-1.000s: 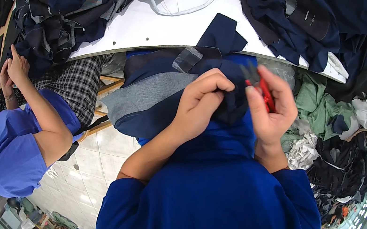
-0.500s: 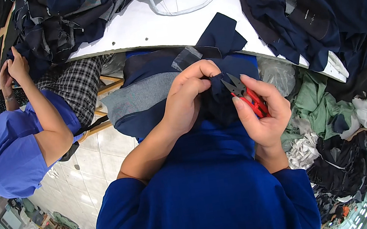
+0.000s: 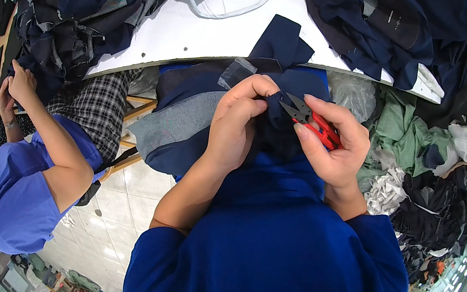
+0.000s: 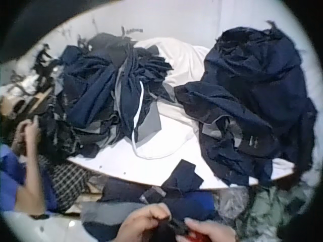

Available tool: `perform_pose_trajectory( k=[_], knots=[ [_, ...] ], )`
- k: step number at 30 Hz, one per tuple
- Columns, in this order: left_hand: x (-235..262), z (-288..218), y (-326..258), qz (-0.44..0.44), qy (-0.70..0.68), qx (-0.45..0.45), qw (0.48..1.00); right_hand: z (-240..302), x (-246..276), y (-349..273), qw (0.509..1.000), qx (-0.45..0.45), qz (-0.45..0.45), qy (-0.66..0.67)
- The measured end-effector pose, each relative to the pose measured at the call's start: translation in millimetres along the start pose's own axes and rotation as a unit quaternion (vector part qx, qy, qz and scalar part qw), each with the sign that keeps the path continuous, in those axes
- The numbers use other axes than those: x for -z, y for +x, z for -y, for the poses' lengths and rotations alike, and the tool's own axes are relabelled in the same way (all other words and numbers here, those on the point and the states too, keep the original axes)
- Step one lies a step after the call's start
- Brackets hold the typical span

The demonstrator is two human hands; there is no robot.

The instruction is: Trimming excess threads from dark blue fabric pieces using thread snips in a factory setting.

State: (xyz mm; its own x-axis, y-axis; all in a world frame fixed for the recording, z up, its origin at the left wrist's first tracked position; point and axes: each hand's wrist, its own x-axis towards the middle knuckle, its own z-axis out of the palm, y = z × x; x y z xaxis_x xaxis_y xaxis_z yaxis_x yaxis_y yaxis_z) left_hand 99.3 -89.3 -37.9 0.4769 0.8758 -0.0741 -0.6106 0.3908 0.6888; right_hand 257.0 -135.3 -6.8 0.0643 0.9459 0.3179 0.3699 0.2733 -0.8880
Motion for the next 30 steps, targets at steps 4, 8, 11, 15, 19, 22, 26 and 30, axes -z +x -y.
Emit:
perform_pose_trajectory(
  k=[4, 8, 11, 15, 19, 22, 26, 30],
  knots=[
    [1.2, 1.2, -0.3, 0.004, 0.002, -0.003, 1.0, 1.7, -0.3, -0.1, 1.0, -0.014, 0.01, -0.008],
    [0.3, 1.9, -0.2, -0.008, 0.002, -0.002, 1.0, 3.0, -2.6, 0.9, 1.0, -0.01, 0.004, -0.008],
    [0.3, 3.1, -1.0, -0.01, 0.007, -0.014, 1.0, 6.4, -4.5, 1.0, 1.0, -0.016, 0.005, -0.015],
    [1.8, 6.8, -1.5, -0.022, 0.046, -0.043, 0.998, 7.2, -7.2, 0.7, 1.0, -0.015, 0.001, -0.019],
    [1.1, 9.1, -1.8, -0.03, 0.094, -0.075, 0.992, 1.4, -12.0, -1.3, 1.0, -0.006, -0.02, -0.006],
    [1.6, 12.2, -2.8, -0.022, 0.082, -0.081, 0.993, -1.6, -14.3, -6.1, 0.989, -0.093, -0.005, 0.117],
    [-1.0, 11.8, -3.2, -0.012, 0.083, -0.072, 0.994, -13.8, -7.4, -2.6, 0.636, -0.411, 0.076, 0.648],
    [-1.5, 8.2, -1.3, -0.03, -0.042, 0.0, 0.999, -23.0, -10.3, -8.3, 0.45, -0.44, 0.082, 0.772]
  ],
)
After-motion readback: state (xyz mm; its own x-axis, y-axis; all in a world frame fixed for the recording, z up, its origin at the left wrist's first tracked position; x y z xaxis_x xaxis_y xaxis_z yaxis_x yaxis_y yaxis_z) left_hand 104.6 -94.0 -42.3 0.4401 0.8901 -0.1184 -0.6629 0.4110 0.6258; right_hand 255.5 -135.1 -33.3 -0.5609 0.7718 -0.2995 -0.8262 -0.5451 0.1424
